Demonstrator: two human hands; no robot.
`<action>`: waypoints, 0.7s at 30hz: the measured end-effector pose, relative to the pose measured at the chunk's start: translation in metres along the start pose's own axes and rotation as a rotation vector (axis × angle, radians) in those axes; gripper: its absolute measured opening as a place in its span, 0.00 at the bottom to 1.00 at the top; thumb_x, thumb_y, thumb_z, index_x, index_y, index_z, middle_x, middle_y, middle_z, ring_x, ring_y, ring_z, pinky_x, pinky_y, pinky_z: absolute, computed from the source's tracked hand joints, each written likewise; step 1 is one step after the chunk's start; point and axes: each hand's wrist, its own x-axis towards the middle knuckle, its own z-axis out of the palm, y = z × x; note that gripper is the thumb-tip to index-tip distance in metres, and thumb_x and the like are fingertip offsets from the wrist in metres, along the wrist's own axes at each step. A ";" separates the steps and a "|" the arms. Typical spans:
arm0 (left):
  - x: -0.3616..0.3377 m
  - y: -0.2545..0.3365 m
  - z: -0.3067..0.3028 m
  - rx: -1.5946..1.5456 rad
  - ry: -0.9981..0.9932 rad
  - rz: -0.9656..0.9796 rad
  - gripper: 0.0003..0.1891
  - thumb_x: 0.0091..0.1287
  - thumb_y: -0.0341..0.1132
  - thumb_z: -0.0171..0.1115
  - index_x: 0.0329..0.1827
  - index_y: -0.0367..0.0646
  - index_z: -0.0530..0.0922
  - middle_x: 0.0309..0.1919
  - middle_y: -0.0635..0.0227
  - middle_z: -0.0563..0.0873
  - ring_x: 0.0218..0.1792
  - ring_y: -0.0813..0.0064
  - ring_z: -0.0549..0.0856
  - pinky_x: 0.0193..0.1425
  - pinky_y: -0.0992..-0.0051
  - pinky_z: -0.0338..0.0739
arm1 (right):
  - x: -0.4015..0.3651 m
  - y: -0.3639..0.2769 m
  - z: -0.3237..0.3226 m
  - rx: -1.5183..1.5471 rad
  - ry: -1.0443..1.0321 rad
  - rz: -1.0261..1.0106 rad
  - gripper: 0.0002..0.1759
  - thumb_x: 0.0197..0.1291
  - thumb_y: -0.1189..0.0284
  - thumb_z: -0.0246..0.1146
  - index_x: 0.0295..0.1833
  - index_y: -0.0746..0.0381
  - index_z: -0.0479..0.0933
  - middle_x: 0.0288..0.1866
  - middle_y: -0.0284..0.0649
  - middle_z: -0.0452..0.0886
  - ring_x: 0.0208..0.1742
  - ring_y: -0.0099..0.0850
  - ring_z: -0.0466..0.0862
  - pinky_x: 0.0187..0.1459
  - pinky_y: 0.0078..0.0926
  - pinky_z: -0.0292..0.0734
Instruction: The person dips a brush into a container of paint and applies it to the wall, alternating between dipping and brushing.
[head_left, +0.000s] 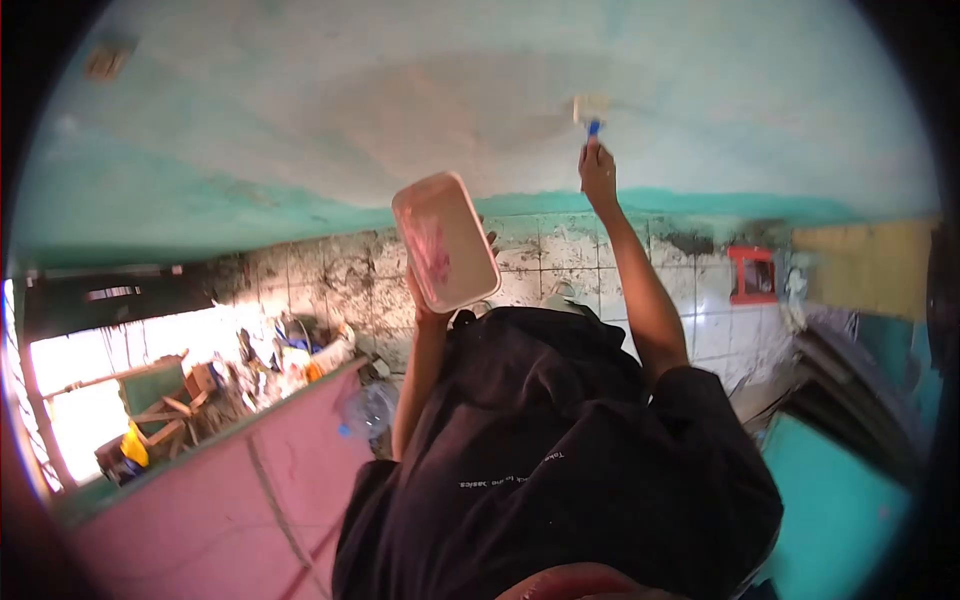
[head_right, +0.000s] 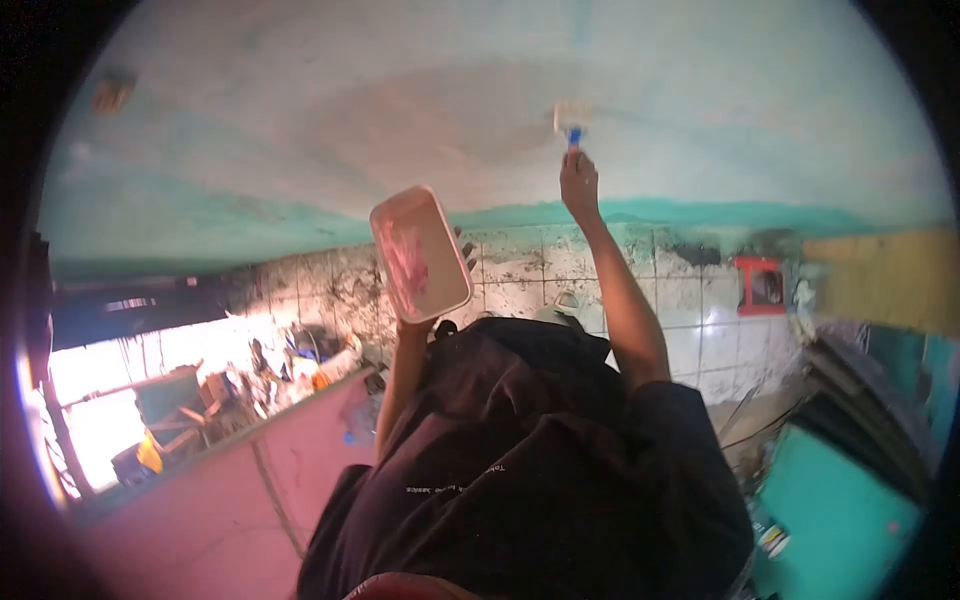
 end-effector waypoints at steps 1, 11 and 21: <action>0.004 0.001 0.000 -0.013 0.009 0.045 0.40 0.75 0.60 0.46 0.82 0.44 0.50 0.78 0.53 0.59 0.75 0.49 0.65 0.77 0.50 0.65 | -0.020 -0.020 -0.004 0.047 -0.155 0.245 0.29 0.78 0.52 0.44 0.36 0.65 0.75 0.16 0.40 0.70 0.16 0.32 0.71 0.24 0.35 0.66; 0.007 0.025 0.017 -0.074 -0.144 -0.047 0.36 0.76 0.54 0.46 0.80 0.40 0.55 0.72 0.47 0.67 0.69 0.43 0.72 0.69 0.49 0.74 | -0.121 -0.245 -0.061 0.185 -0.544 -0.118 0.20 0.75 0.61 0.57 0.36 0.66 0.79 0.15 0.28 0.67 0.16 0.16 0.62 0.21 0.23 0.55; -0.028 0.051 0.007 0.145 0.261 -0.078 0.28 0.78 0.51 0.44 0.71 0.41 0.69 0.53 0.61 0.83 0.51 0.68 0.83 0.55 0.68 0.80 | -0.179 -0.268 -0.036 -0.259 -0.672 -0.257 0.09 0.64 0.74 0.63 0.46 0.67 0.79 0.26 0.51 0.82 0.25 0.46 0.82 0.30 0.34 0.74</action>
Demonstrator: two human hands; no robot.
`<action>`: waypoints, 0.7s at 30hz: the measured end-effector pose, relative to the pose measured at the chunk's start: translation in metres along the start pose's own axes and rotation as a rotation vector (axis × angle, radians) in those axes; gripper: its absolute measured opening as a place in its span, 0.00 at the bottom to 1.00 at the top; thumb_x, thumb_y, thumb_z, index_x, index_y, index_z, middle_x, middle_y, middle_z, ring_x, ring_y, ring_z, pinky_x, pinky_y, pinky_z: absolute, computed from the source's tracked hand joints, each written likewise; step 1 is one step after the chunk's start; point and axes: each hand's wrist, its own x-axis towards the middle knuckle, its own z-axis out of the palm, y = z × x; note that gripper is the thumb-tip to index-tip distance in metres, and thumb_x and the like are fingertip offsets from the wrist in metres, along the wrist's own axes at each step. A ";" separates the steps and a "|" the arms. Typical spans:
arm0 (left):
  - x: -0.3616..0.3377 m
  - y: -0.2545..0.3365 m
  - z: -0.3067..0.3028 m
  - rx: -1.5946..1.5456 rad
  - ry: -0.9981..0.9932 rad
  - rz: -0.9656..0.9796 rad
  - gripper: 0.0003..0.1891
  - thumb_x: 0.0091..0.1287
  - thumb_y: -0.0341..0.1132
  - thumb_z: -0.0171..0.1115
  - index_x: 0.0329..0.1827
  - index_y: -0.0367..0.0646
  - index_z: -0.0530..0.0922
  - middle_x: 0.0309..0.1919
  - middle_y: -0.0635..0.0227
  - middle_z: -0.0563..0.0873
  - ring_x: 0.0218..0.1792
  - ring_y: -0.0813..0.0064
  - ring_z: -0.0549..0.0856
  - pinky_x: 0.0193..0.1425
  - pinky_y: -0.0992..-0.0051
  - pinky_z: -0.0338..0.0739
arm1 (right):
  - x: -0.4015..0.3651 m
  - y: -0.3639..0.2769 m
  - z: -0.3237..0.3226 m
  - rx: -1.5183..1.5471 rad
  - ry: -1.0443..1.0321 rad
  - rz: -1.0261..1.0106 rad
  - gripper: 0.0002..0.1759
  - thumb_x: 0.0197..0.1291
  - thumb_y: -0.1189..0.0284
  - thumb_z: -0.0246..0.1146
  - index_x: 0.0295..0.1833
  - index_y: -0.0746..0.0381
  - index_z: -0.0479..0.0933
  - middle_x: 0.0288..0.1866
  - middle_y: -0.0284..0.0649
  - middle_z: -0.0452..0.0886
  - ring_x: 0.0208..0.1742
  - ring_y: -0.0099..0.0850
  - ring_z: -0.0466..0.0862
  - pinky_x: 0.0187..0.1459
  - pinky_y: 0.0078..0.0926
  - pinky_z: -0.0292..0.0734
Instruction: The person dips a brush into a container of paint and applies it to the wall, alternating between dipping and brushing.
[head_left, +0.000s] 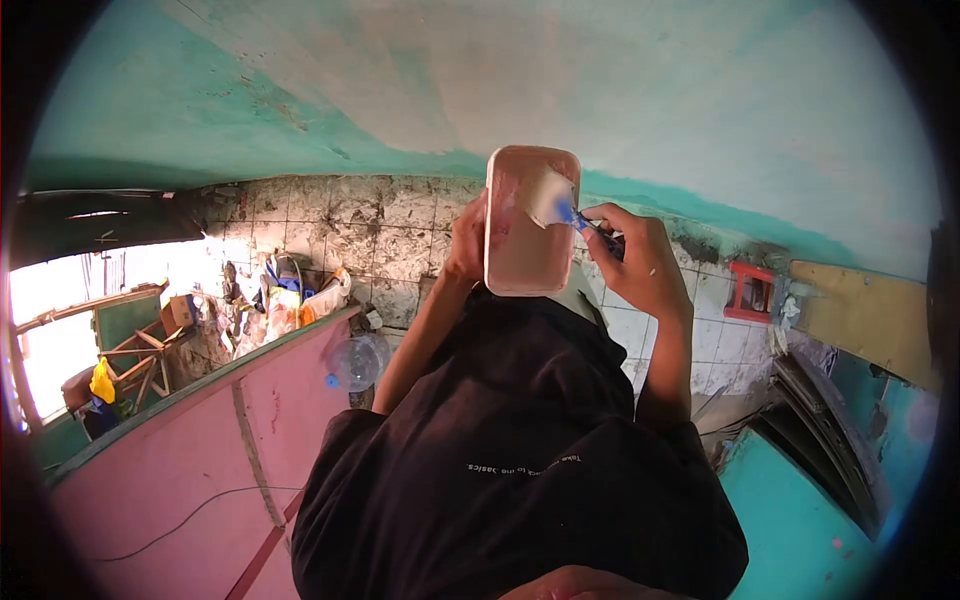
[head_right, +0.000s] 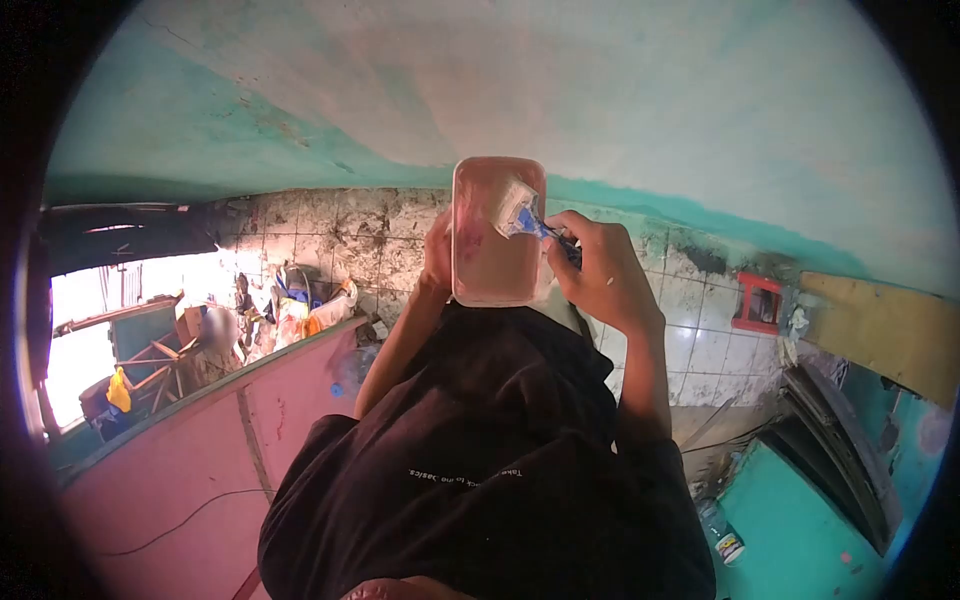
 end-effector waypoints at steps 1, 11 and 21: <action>-0.008 0.003 -0.007 0.006 0.006 -0.010 0.28 0.78 0.51 0.44 0.71 0.41 0.69 0.53 0.61 0.83 0.51 0.68 0.83 0.55 0.68 0.80 | -0.003 -0.002 0.009 0.010 0.003 0.008 0.09 0.64 0.74 0.63 0.46 0.67 0.79 0.26 0.51 0.82 0.25 0.46 0.82 0.30 0.34 0.74; -0.031 0.006 -0.021 -0.039 -0.083 0.047 0.34 0.74 0.56 0.46 0.73 0.37 0.66 0.66 0.55 0.77 0.63 0.61 0.79 0.67 0.61 0.74 | -0.008 -0.025 0.086 -0.201 0.056 0.026 0.12 0.62 0.74 0.63 0.50 0.62 0.73 0.29 0.52 0.83 0.30 0.51 0.84 0.33 0.44 0.77; -0.047 0.016 0.004 0.310 -0.257 0.325 0.28 0.76 0.39 0.51 0.76 0.36 0.62 0.69 0.57 0.73 0.69 0.63 0.74 0.74 0.62 0.69 | 0.002 -0.042 0.081 -0.265 -0.017 0.037 0.07 0.62 0.72 0.64 0.42 0.63 0.76 0.24 0.52 0.80 0.29 0.54 0.83 0.33 0.48 0.77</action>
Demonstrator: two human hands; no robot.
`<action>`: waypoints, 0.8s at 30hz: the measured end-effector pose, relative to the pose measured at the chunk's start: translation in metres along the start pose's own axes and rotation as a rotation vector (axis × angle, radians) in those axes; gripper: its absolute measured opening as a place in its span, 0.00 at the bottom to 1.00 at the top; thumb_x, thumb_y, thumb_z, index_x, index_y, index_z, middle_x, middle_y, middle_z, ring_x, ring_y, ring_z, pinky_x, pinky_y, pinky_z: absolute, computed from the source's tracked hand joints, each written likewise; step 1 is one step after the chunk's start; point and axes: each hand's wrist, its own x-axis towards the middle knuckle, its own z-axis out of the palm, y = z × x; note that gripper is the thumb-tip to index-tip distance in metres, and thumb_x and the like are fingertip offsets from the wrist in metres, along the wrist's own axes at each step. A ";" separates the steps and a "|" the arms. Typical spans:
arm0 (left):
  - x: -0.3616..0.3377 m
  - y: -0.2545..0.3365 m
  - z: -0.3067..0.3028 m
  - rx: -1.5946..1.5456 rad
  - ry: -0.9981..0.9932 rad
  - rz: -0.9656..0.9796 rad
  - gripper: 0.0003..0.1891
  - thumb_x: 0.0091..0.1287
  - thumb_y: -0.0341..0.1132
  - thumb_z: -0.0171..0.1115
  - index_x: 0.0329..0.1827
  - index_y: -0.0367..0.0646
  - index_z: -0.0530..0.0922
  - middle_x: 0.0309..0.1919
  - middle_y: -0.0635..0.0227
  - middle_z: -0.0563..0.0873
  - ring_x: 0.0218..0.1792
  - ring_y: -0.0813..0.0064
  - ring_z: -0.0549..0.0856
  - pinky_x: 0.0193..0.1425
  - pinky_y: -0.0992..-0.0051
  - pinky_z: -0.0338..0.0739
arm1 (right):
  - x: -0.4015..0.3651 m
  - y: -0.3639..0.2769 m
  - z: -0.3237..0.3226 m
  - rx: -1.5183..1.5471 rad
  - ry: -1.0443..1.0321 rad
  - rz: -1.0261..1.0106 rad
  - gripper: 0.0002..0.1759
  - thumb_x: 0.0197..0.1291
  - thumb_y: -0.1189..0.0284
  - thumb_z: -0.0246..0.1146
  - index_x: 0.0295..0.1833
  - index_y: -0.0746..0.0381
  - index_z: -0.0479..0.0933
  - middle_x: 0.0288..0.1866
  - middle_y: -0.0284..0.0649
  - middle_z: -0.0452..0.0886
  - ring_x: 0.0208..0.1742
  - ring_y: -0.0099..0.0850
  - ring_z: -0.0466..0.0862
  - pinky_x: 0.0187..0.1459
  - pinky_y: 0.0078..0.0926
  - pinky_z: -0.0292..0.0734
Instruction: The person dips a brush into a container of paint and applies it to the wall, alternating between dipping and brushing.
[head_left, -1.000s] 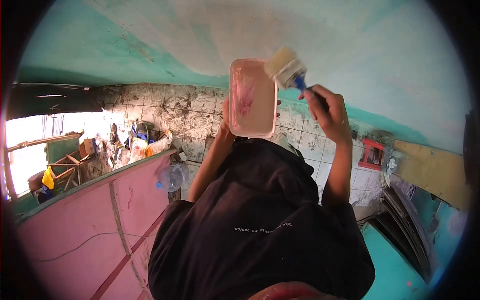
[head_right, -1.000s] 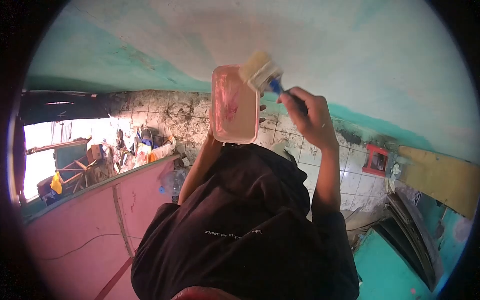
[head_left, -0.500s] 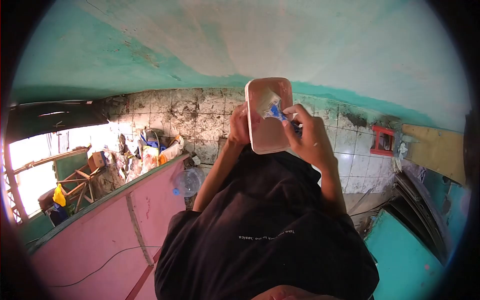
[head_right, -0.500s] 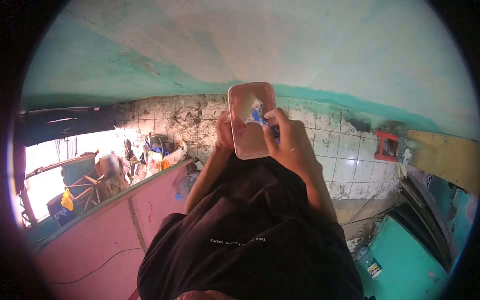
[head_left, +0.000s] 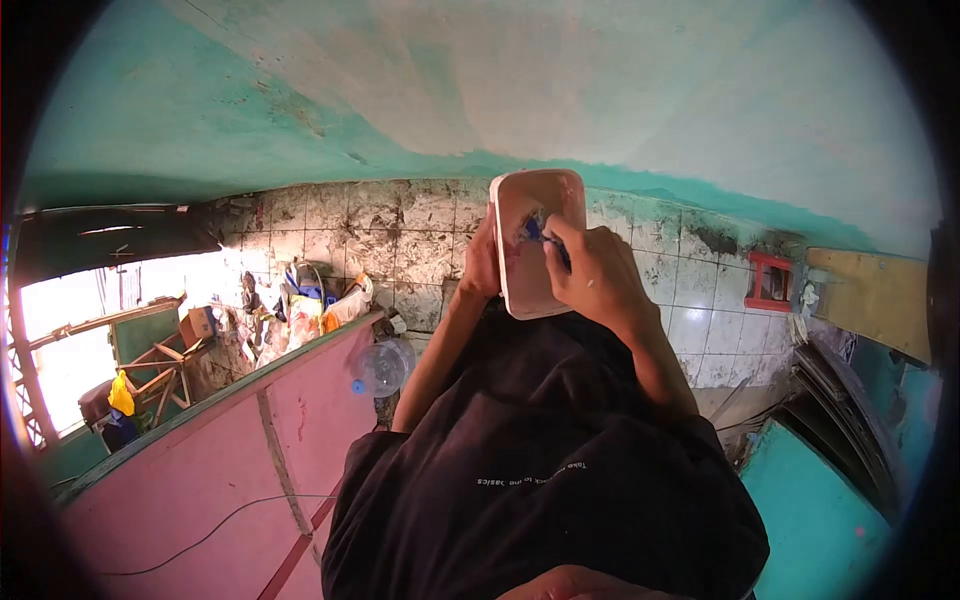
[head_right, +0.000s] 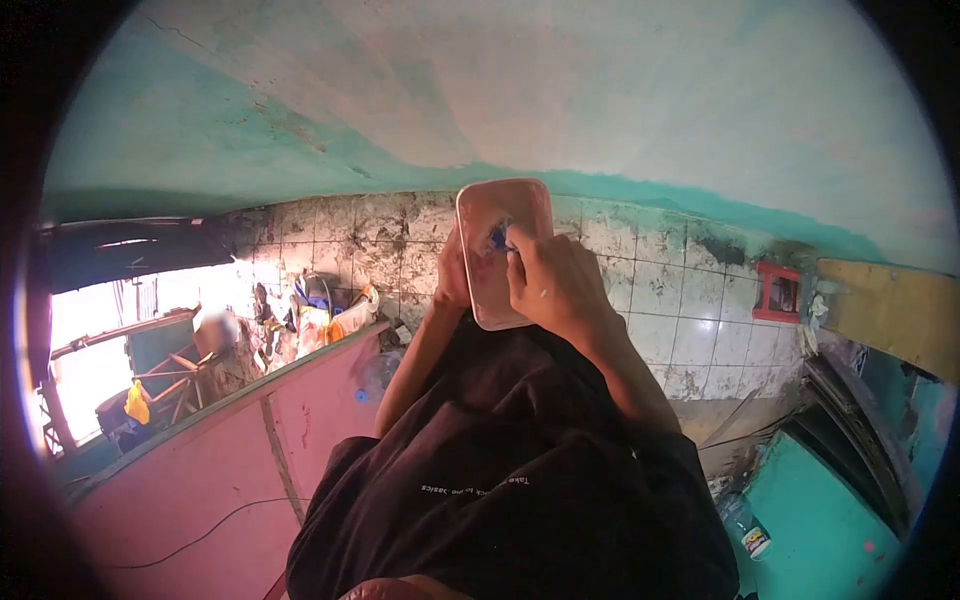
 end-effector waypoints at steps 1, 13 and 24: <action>-0.001 -0.006 -0.009 0.097 0.024 -0.010 0.29 0.79 0.45 0.42 0.78 0.41 0.60 0.70 0.60 0.72 0.69 0.65 0.74 0.72 0.63 0.70 | 0.001 0.002 -0.001 -0.004 0.006 -0.006 0.07 0.62 0.72 0.64 0.42 0.63 0.76 0.24 0.52 0.80 0.29 0.54 0.83 0.33 0.48 0.77; 0.019 -0.027 -0.005 0.159 0.331 -0.276 0.32 0.81 0.57 0.37 0.75 0.43 0.66 0.56 0.67 0.81 0.54 0.75 0.81 0.57 0.74 0.76 | 0.008 0.037 -0.029 -0.006 -0.106 -0.165 0.06 0.59 0.71 0.65 0.40 0.61 0.79 0.23 0.50 0.81 0.27 0.52 0.83 0.33 0.46 0.77; 0.061 -0.084 0.063 0.073 0.384 -0.289 0.29 0.83 0.53 0.33 0.70 0.42 0.70 0.47 0.64 0.85 0.38 0.77 0.85 0.40 0.78 0.82 | -0.019 0.114 -0.065 -0.047 0.030 -0.155 0.06 0.59 0.71 0.65 0.39 0.60 0.80 0.22 0.47 0.81 0.27 0.50 0.83 0.33 0.45 0.78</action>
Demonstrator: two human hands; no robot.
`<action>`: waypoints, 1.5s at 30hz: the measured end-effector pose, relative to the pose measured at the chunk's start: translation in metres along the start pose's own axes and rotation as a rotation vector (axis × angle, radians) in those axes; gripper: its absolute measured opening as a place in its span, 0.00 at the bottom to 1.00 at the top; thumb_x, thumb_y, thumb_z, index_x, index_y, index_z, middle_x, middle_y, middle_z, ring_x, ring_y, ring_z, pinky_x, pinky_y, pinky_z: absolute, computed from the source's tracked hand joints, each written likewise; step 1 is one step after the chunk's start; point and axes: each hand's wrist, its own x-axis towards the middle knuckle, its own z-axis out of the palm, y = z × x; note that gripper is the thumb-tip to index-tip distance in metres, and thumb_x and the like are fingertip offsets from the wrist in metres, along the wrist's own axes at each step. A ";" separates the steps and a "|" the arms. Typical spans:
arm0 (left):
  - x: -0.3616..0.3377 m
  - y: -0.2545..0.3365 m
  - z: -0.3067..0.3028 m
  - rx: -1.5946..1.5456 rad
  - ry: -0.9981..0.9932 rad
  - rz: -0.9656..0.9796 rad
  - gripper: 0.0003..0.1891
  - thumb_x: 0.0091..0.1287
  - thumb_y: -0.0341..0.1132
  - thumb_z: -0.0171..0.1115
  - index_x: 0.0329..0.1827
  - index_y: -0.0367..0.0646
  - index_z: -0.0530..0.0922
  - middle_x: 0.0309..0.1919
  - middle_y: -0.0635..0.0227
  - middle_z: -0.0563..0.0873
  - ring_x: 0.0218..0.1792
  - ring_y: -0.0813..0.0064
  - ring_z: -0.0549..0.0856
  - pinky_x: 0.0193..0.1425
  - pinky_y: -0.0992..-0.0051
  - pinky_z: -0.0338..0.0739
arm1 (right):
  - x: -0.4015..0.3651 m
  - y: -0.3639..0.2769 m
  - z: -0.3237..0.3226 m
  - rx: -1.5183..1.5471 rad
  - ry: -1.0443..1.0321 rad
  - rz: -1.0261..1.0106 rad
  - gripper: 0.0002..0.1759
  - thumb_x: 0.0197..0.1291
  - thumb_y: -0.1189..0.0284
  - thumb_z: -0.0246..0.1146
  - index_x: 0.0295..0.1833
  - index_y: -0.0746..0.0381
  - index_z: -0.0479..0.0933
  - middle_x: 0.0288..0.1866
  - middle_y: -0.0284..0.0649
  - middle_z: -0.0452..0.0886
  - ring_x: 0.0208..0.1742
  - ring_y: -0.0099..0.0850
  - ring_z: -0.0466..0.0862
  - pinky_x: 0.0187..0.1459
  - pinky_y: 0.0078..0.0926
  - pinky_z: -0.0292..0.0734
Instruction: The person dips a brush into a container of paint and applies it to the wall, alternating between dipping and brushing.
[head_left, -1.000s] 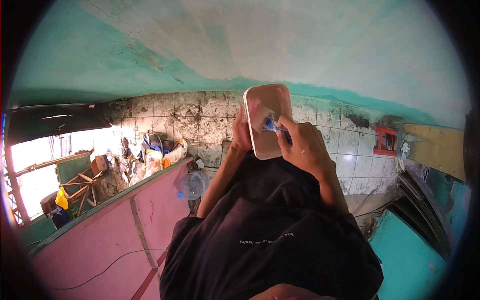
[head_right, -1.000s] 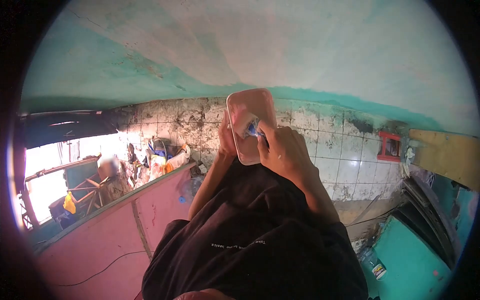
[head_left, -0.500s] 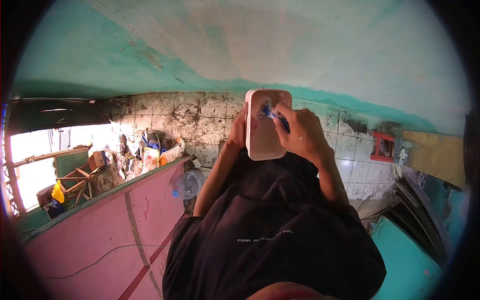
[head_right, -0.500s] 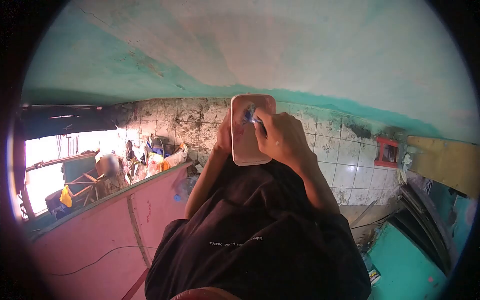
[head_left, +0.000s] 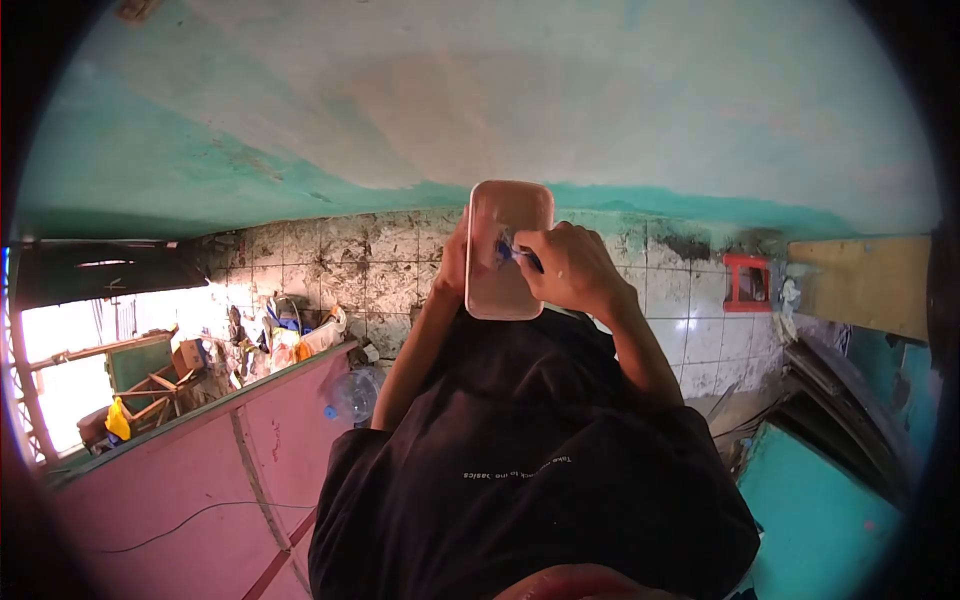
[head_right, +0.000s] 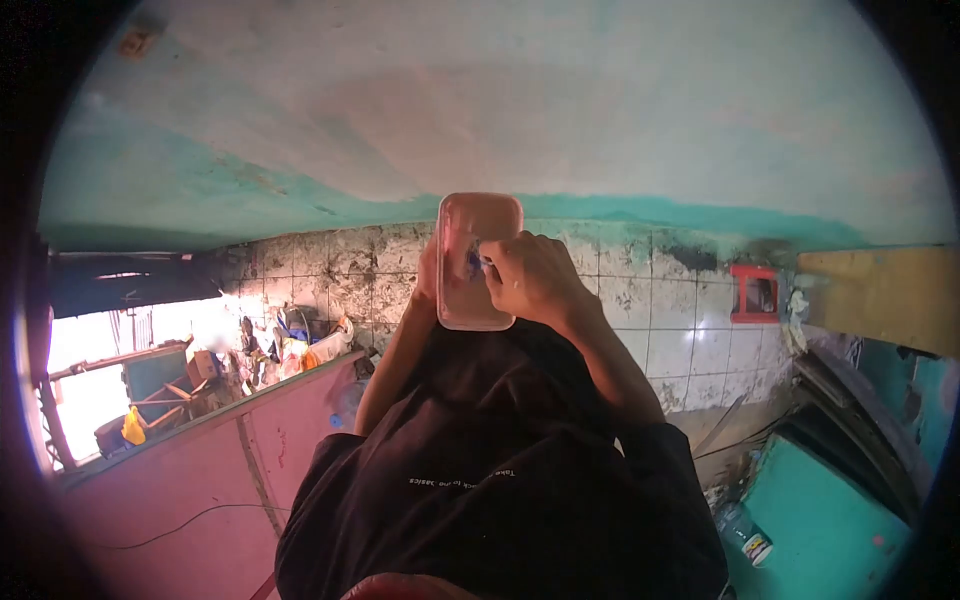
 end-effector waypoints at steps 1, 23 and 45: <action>0.000 -0.006 0.001 0.009 0.000 -0.014 0.29 0.83 0.53 0.33 0.70 0.42 0.70 0.47 0.64 0.85 0.38 0.77 0.85 0.40 0.78 0.82 | -0.009 0.008 -0.007 0.045 -0.025 -0.006 0.06 0.59 0.70 0.65 0.39 0.60 0.80 0.22 0.47 0.81 0.28 0.50 0.83 0.33 0.46 0.78; -0.032 -0.139 0.022 -0.326 0.080 0.051 0.25 0.81 0.50 0.41 0.71 0.43 0.69 0.60 0.67 0.79 0.59 0.71 0.79 0.65 0.68 0.75 | -0.150 0.156 -0.006 1.038 -0.273 0.242 0.10 0.74 0.69 0.57 0.46 0.66 0.73 0.33 0.38 0.81 0.29 0.22 0.79 0.30 0.22 0.73; -0.059 -0.222 -0.264 -0.354 0.383 -0.279 0.31 0.78 0.58 0.46 0.73 0.45 0.68 0.60 0.65 0.80 0.55 0.68 0.81 0.58 0.67 0.80 | -0.081 0.196 0.298 1.154 0.378 0.868 0.13 0.73 0.60 0.61 0.46 0.59 0.73 0.21 0.24 0.66 0.20 0.13 0.63 0.21 0.16 0.55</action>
